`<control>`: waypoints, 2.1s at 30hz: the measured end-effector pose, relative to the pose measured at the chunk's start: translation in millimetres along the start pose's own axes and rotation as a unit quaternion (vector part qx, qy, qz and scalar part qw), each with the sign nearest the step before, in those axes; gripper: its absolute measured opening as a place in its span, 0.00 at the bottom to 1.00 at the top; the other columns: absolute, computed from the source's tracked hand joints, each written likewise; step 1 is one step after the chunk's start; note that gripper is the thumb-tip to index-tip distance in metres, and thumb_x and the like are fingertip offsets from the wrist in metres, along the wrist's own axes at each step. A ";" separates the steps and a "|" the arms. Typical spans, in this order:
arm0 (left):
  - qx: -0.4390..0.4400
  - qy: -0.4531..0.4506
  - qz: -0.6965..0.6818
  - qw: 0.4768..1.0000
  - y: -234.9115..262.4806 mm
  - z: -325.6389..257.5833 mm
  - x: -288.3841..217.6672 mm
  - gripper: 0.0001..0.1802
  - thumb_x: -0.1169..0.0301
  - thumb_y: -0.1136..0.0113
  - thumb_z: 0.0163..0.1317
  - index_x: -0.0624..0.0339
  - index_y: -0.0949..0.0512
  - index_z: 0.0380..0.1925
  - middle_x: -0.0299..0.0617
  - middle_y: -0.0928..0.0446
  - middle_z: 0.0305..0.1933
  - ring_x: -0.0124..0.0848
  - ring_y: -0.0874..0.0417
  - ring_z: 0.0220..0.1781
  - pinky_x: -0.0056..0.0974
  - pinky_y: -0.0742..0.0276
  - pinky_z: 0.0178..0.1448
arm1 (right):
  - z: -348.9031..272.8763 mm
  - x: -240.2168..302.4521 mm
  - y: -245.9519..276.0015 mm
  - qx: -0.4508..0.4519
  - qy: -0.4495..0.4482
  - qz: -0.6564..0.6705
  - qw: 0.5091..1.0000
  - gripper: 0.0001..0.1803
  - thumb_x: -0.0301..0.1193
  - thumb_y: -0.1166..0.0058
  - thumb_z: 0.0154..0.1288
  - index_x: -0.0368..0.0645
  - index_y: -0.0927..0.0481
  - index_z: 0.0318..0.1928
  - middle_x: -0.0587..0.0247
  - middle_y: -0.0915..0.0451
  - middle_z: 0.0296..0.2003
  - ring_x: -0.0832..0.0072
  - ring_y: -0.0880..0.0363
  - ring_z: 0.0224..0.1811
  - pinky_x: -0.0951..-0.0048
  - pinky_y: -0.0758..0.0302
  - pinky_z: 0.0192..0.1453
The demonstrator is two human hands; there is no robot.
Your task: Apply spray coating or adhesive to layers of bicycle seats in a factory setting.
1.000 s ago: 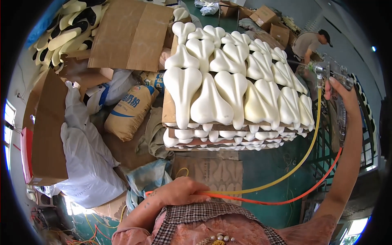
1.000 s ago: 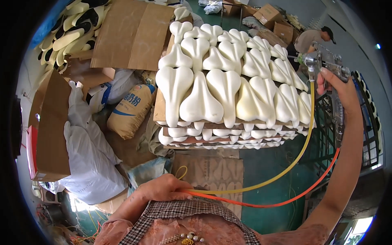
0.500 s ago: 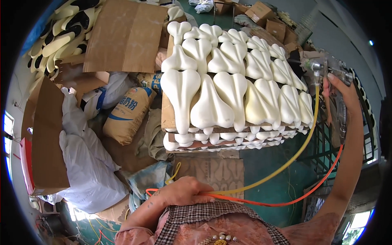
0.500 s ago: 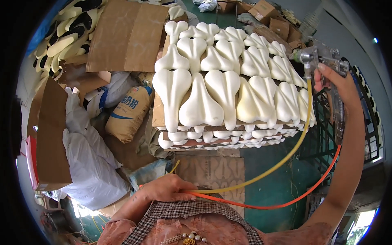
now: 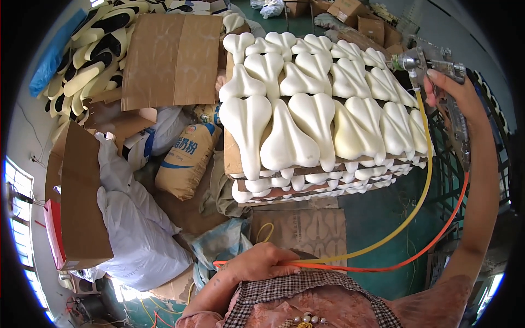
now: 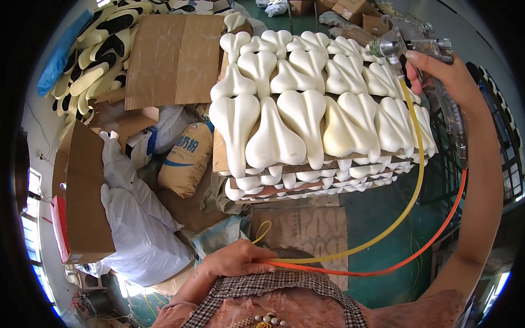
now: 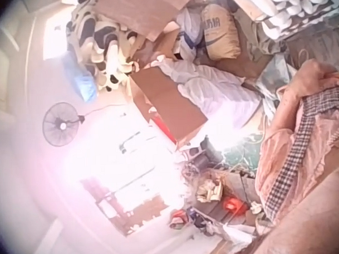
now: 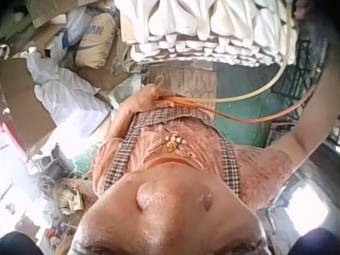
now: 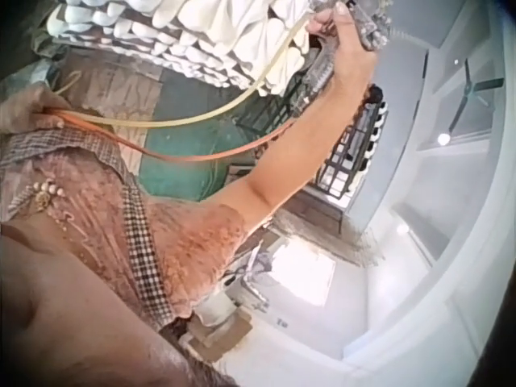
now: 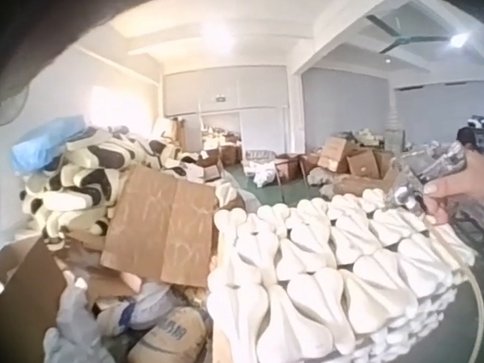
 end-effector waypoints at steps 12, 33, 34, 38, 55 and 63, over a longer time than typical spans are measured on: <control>0.046 -0.009 0.014 0.999 -41.4 6.6 -5.8 0.15 0.60 0.45 0.59 0.59 0.23 0.39 0.52 0.24 0.27 0.50 0.23 0.31 0.46 0.29 0.35 | -86.0 -28.2 29.9 0.019 -0.028 0.030 0.999 0.11 0.35 0.47 0.57 0.39 0.26 0.29 0.66 0.27 0.20 0.80 0.28 0.20 0.79 0.30 0.28; 0.054 -0.014 0.055 0.997 -198.2 -7.7 -59.6 0.14 0.61 0.43 0.59 0.59 0.23 0.37 0.51 0.26 0.23 0.47 0.24 0.27 0.42 0.31 0.30 | -238.8 -81.9 90.1 -0.023 0.000 0.054 0.998 0.12 0.35 0.48 0.57 0.39 0.28 0.31 0.65 0.27 0.22 0.78 0.28 0.20 0.77 0.30 0.28; 0.049 -0.018 0.056 0.997 -198.5 -11.0 -60.6 0.14 0.61 0.43 0.59 0.59 0.23 0.37 0.51 0.26 0.23 0.47 0.24 0.27 0.42 0.31 0.30 | -242.7 -83.4 95.1 -0.043 -0.017 0.064 0.997 0.11 0.34 0.48 0.58 0.38 0.28 0.31 0.65 0.27 0.21 0.78 0.28 0.20 0.77 0.30 0.28; 0.011 -0.023 0.054 0.998 -192.5 -27.3 -60.4 0.14 0.61 0.43 0.59 0.59 0.23 0.38 0.51 0.26 0.22 0.47 0.24 0.26 0.41 0.31 0.29 | -256.8 -64.7 74.6 0.014 0.005 0.081 0.997 0.11 0.35 0.49 0.58 0.39 0.27 0.29 0.66 0.28 0.20 0.79 0.28 0.21 0.78 0.31 0.29; 0.021 -0.005 0.050 0.999 -169.5 -95.8 -43.6 0.15 0.61 0.43 0.59 0.59 0.23 0.40 0.51 0.26 0.23 0.47 0.24 0.26 0.42 0.31 0.30 | -232.7 -6.4 37.7 -0.037 0.044 0.036 0.998 0.13 0.36 0.49 0.59 0.38 0.26 0.28 0.66 0.27 0.18 0.80 0.28 0.20 0.77 0.30 0.27; 0.031 -0.036 0.031 0.998 -154.0 -109.7 -42.2 0.15 0.61 0.43 0.59 0.59 0.23 0.40 0.52 0.25 0.23 0.47 0.24 0.26 0.42 0.30 0.31 | -229.4 4.3 20.4 -0.026 0.023 0.040 0.999 0.13 0.38 0.48 0.58 0.39 0.26 0.30 0.65 0.27 0.21 0.79 0.28 0.20 0.78 0.31 0.29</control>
Point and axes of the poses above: each hand's wrist, its own z-axis towards the middle knuckle, its own y-axis out of the back of the hand, x = y × z, the point moved 10 cm from there along z, towards the middle knuckle
